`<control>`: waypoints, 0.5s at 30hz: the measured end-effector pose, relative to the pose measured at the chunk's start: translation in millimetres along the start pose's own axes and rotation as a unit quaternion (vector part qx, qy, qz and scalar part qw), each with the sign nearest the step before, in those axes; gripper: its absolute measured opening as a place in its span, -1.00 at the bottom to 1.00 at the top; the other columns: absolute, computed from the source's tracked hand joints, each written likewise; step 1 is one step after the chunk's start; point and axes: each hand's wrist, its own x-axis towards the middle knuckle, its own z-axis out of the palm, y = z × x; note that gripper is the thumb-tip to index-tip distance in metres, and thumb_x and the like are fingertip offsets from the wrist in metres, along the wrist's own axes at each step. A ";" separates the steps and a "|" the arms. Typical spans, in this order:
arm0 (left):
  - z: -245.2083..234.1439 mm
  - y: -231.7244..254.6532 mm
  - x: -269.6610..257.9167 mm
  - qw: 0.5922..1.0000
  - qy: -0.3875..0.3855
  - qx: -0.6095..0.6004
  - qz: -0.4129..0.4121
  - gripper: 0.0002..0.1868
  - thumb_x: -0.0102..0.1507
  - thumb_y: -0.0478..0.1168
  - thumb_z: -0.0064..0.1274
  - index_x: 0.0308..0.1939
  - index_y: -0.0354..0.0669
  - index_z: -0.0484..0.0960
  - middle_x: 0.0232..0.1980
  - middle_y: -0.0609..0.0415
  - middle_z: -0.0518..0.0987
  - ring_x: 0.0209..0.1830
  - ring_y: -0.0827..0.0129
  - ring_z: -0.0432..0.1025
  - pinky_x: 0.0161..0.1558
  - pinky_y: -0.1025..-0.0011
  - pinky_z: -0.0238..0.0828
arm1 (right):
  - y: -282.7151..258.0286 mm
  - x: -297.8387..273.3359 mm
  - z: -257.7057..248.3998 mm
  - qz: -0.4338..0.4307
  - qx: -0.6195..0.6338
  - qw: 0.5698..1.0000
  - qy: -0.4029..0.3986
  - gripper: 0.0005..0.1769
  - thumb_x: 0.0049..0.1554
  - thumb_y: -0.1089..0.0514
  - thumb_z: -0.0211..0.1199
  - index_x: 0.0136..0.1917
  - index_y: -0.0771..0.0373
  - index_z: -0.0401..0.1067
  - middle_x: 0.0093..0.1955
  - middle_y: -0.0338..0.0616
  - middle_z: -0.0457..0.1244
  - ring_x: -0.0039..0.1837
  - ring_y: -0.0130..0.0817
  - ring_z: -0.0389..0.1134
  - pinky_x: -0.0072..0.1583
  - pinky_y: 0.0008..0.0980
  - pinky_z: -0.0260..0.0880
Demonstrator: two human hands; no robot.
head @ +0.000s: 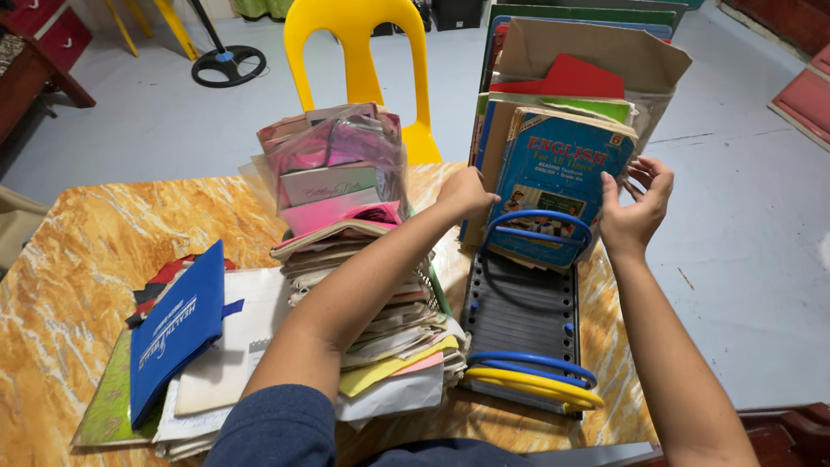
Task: The person organizes books and papers by placing them into a rack, stacking notebooks on a table, and gathering scattered envelopes and cards from a wooden bench.
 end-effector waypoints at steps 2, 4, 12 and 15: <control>-5.6 3.7 -21.3 0.999 -0.035 0.010 0.018 -0.30 0.08 0.10 0.39 0.17 -0.19 0.56 0.17 -0.14 0.57 0.13 0.04 0.51 0.13 0.21 0.44 | -8.7 -7.6 -3.1 0.019 -0.043 0.999 -0.010 -0.54 0.28 0.35 0.36 0.39 0.31 0.28 0.31 0.00 0.25 0.35 -0.22 0.40 0.31 -0.30 0.57; -14.4 7.4 -48.0 0.996 -0.059 0.028 0.054 -0.27 0.09 0.14 0.36 0.19 -0.20 0.55 0.14 -0.16 0.59 0.13 0.04 0.52 0.14 0.21 0.46 | -17.9 -7.6 -7.7 0.016 -0.069 0.997 -0.018 -0.52 0.27 0.38 0.33 0.42 0.33 0.30 0.34 0.05 0.22 0.37 -0.19 0.38 0.31 -0.28 0.54; -62.2 -0.2 -222.1 0.958 0.001 -0.123 0.259 -0.51 0.25 0.03 0.17 0.15 -0.18 0.62 0.12 -0.12 0.65 0.15 0.07 0.54 0.17 0.23 0.44 | -155.0 -49.3 -26.7 0.076 0.176 0.970 -0.149 -0.59 0.37 0.35 0.22 0.46 0.34 0.34 0.42 -0.02 0.31 0.46 -0.28 0.34 0.46 -0.33 0.34; -79.0 -14.2 -278.7 0.956 0.060 -0.168 0.235 -0.55 0.27 -0.04 0.12 0.17 -0.18 0.60 0.11 -0.08 0.67 0.14 0.12 0.58 0.16 0.25 0.48 | -222.1 -82.5 -24.8 0.112 0.208 0.913 -0.333 -0.64 0.28 0.32 0.25 0.35 0.34 0.41 0.30 -0.11 0.38 0.38 -0.33 0.39 0.39 -0.37 0.38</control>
